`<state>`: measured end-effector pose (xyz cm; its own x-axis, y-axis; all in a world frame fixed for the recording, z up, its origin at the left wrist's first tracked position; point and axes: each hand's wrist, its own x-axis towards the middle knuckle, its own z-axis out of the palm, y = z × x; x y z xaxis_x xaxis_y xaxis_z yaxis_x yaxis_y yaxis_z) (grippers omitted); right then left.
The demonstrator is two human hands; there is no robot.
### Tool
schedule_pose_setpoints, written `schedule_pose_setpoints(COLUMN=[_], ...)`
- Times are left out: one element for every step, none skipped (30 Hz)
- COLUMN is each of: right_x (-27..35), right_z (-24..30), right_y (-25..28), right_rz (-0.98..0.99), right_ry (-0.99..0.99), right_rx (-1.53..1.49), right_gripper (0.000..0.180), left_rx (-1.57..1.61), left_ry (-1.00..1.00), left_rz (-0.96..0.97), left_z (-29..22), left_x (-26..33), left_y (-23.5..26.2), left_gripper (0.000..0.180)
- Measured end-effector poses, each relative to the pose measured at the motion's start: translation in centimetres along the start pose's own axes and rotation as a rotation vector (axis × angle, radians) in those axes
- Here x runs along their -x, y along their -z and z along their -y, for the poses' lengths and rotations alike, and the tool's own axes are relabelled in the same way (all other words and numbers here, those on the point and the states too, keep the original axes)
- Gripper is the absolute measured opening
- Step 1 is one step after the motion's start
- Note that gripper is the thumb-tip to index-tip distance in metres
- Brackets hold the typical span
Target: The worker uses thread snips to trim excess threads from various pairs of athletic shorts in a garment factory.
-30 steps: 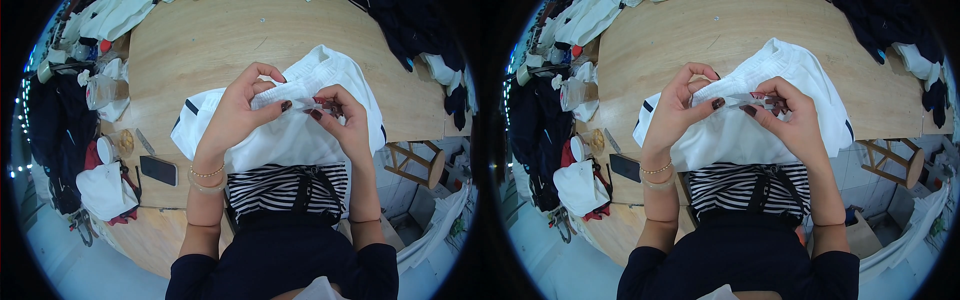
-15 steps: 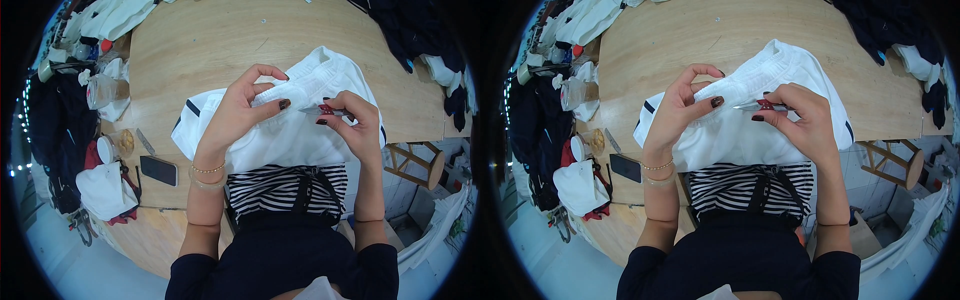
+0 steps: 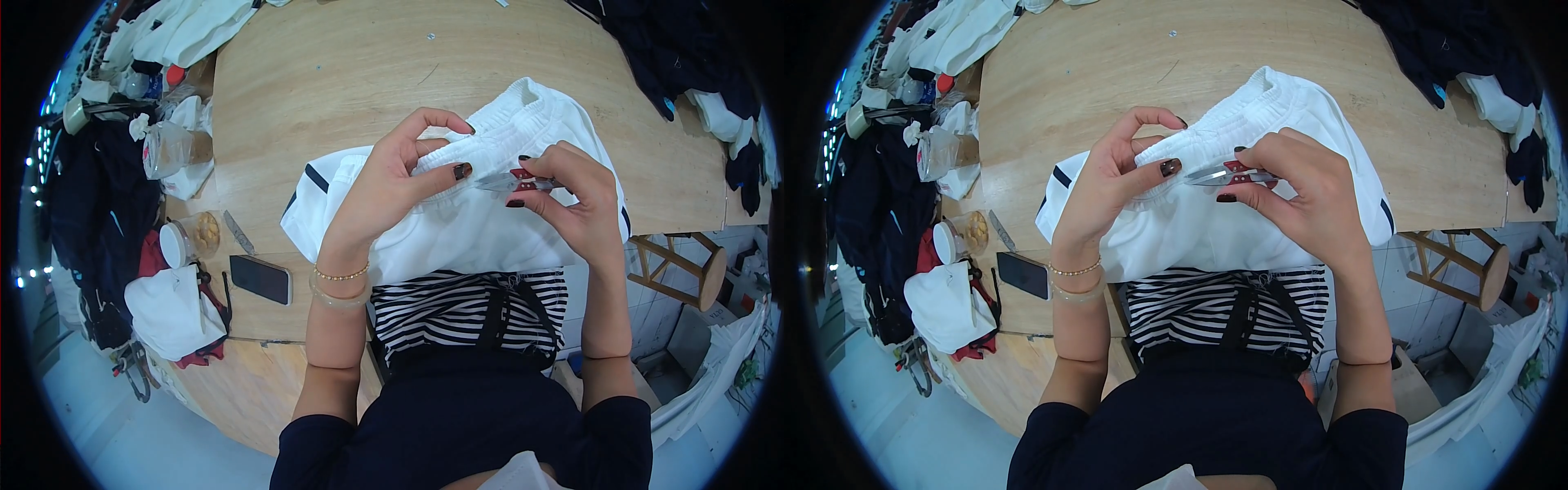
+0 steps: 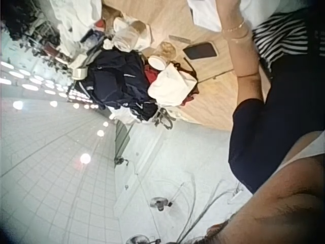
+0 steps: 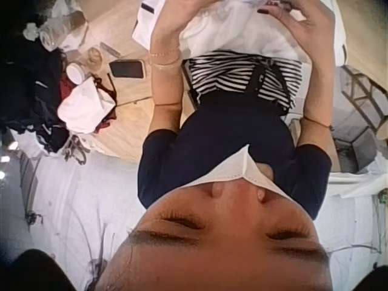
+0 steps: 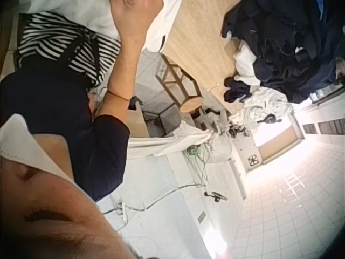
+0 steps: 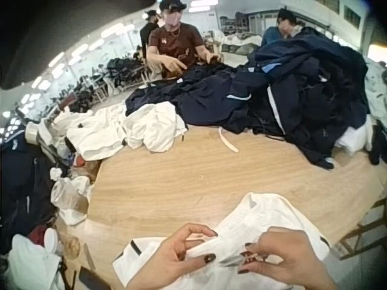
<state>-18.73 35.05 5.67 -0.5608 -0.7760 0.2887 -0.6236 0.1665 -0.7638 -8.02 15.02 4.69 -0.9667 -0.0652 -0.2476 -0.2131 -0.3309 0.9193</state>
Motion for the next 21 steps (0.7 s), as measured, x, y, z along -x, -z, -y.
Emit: schedule_pose_setpoints(right_x=[-0.03,-0.1,-0.15,-0.17,-0.19,-0.21,-0.23,-0.26,-0.28,-0.26,-0.17,-0.09,-0.01,0.07,0.07,0.04,0.03,0.02,-0.03,-0.1,-0.11], right_z=[0.0,0.02,0.06,0.07,0.09,0.09,0.08,0.05,0.04,0.01,0.01,0.05,0.22,0.45,0.6,0.61,0.58,0.52,0.46,0.35,0.3], right_y=[0.03,0.04,0.06,0.02,-0.02,-0.05,-0.05,-0.05,-0.05,0.0,0.07,0.1,0.16,0.28,0.38,0.5,0.65,0.72,0.71,0.66,0.62], right_rz=[-0.001,-0.005,-0.01,-0.01,0.0,0.01,0.01,0.022,0.033,0.033,0.053,0.073,0.073,0.053,0.034,0.034,-0.009,-0.053,-0.054,-0.06,-0.067], right_ry=[-0.001,0.01,0.022,0.023,0.026,0.029,0.031,0.039,0.047,0.048,0.061,0.073,0.075,0.029,-0.016,-0.016,-0.028,-0.04,-0.041,-0.006,0.029], right_rx=[0.002,-0.002,-0.006,-0.006,-0.003,-0.001,-0.001,0.011,0.023,0.023,-0.012,-0.047,-0.047,-0.071,-0.096,-0.096,-0.048,-0.001,-0.001,0.029,0.06], right_gripper=[0.022,0.022,0.022,0.022,0.021,0.021,0.021,0.022,0.022,0.022,0.022,0.023,0.023,0.023,0.024,0.024,0.024,0.024,0.024,0.025,0.026], left_rx=[0.001,0.009,0.018,0.017,0.008,-0.001,-0.002,-0.002,-0.002,-0.002,0.001,0.004,0.003,-0.031,-0.066,-0.066,-0.082,-0.099,-0.099,-0.095,-0.091], left_ry=[0.0,0.007,0.014,0.013,0.015,0.016,0.015,0.018,0.022,0.02,0.01,0.0,-0.001,-0.013,-0.024,-0.024,-0.038,-0.052,-0.052,-0.06,-0.068], left_rz=[0.002,0.002,0.002,0.002,0.024,0.045,0.044,0.046,0.046,0.047,0.038,0.028,0.028,0.026,0.023,0.023,0.029,0.036,0.037,0.036,0.036], left_z=[-0.06,-0.18,-0.27,-0.29,-0.33,-0.35,-0.33,-0.28,-0.23,-0.16,-0.09,-0.06,-0.12,-0.18,-0.24,-0.27,-0.29,-0.28,-0.3,-0.32,-0.34], left_x=[-0.02,-0.03,-0.05,-0.03,0.01,0.03,0.06,0.09,0.13,0.13,0.14,0.16,0.2,0.23,0.27,0.31,0.35,0.39,0.45,0.5,0.54], left_y=[-0.08,-0.18,-0.26,-0.21,-0.12,-0.07,-0.06,-0.05,-0.05,-0.07,-0.11,-0.13,-0.15,-0.17,-0.2,-0.24,-0.3,-0.35,-0.41,-0.46,-0.51], left_gripper=[0.036,0.036,0.036,0.036,0.037,0.038,0.038,0.037,0.037,0.037,0.037,0.037,0.037,0.037,0.037,0.037,0.037,0.037,0.037,0.037,0.037])
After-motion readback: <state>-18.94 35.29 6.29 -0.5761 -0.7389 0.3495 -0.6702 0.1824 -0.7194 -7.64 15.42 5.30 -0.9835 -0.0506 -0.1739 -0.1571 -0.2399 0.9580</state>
